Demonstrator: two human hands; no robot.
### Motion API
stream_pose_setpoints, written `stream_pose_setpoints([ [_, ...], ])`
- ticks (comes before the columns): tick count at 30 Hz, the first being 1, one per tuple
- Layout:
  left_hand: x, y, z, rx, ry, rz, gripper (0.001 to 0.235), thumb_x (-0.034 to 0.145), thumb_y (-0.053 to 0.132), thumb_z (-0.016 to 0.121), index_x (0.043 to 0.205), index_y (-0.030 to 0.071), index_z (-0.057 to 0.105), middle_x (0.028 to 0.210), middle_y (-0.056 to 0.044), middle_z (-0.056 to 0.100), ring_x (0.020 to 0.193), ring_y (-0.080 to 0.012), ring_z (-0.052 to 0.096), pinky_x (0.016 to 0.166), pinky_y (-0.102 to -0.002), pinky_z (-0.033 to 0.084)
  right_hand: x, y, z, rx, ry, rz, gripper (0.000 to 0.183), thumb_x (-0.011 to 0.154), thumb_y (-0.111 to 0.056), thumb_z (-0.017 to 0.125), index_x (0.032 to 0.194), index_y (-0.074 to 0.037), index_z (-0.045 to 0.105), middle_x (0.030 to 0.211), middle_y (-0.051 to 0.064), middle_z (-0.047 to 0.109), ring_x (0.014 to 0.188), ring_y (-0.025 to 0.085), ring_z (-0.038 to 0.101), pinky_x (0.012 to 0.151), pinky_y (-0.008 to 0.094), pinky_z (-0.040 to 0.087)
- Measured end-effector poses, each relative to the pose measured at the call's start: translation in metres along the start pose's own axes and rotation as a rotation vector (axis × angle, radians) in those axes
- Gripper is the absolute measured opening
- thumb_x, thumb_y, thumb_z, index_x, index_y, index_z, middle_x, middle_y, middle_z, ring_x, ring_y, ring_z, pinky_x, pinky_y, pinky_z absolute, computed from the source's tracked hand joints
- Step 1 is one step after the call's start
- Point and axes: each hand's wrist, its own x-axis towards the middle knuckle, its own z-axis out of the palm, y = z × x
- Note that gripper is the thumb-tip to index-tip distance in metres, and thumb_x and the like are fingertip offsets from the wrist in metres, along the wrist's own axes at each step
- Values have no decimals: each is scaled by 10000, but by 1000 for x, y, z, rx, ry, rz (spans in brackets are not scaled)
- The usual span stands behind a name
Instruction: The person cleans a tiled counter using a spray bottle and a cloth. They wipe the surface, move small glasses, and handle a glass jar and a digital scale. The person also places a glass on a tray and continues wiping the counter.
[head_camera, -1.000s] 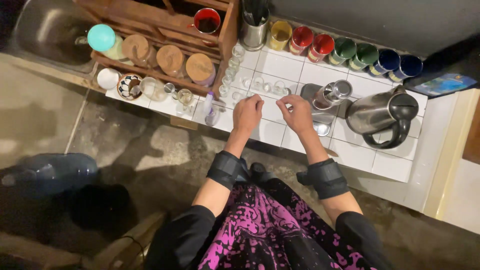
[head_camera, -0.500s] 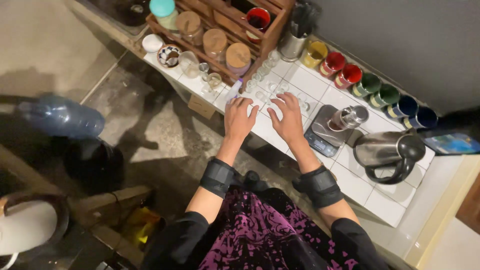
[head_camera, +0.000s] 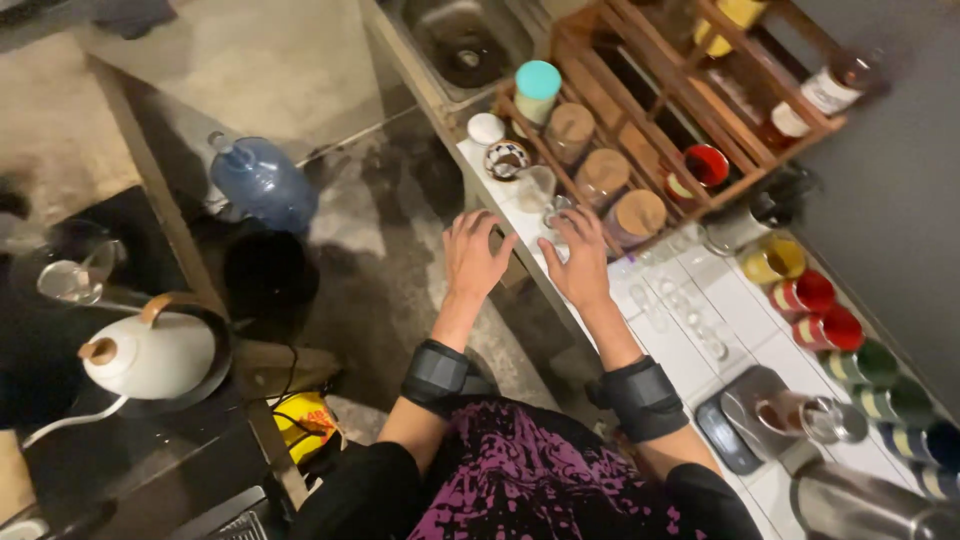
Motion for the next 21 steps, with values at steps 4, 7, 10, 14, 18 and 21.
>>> stream_pose_setpoints([
  [4,18,-46,-29,56,112,-60,357,800,284,829,1059,62,724,1223,-106,680,1229,-321,567,963,-468,436,40,-25,50,47,-42,-122,346,884,-173,791,1187,-21,721,1346,179,646,1335,430,506,1124,508,422],
  [7,24,-83,-48,129,189,-91,372,794,289,829,1075,69,724,1249,-110,670,1240,-323,555,971,-467,425,65,-40,94,79,-96,-169,359,863,-187,803,1177,-29,727,1322,189,637,1332,436,505,1113,507,427],
  [10,24,-112,-70,160,232,-177,365,803,280,822,1086,74,721,1261,-103,663,1256,-319,549,998,-469,417,86,-59,133,131,-136,-243,349,879,-178,805,1171,-11,710,1327,186,639,1340,433,506,1123,510,429],
  [14,24,-144,-96,204,310,-277,349,813,263,811,1097,85,717,1256,-90,666,1261,-313,553,998,-467,423,112,-83,178,191,-219,-305,356,867,-176,808,1170,-14,718,1310,184,647,1329,427,517,1111,507,438],
  [18,25,-179,-113,263,404,-351,376,804,269,810,1113,82,703,1261,-101,657,1250,-314,553,976,-465,424,137,-106,227,254,-285,-376,344,873,-188,814,1159,-20,723,1292,170,662,1326,416,528,1090,497,449],
  [21,28,-206,-127,304,436,-406,359,815,263,811,1108,86,705,1242,-97,654,1247,-316,552,986,-470,420,158,-114,270,306,-320,-433,349,855,-190,824,1144,-22,726,1273,173,665,1313,414,529,1088,496,453],
])
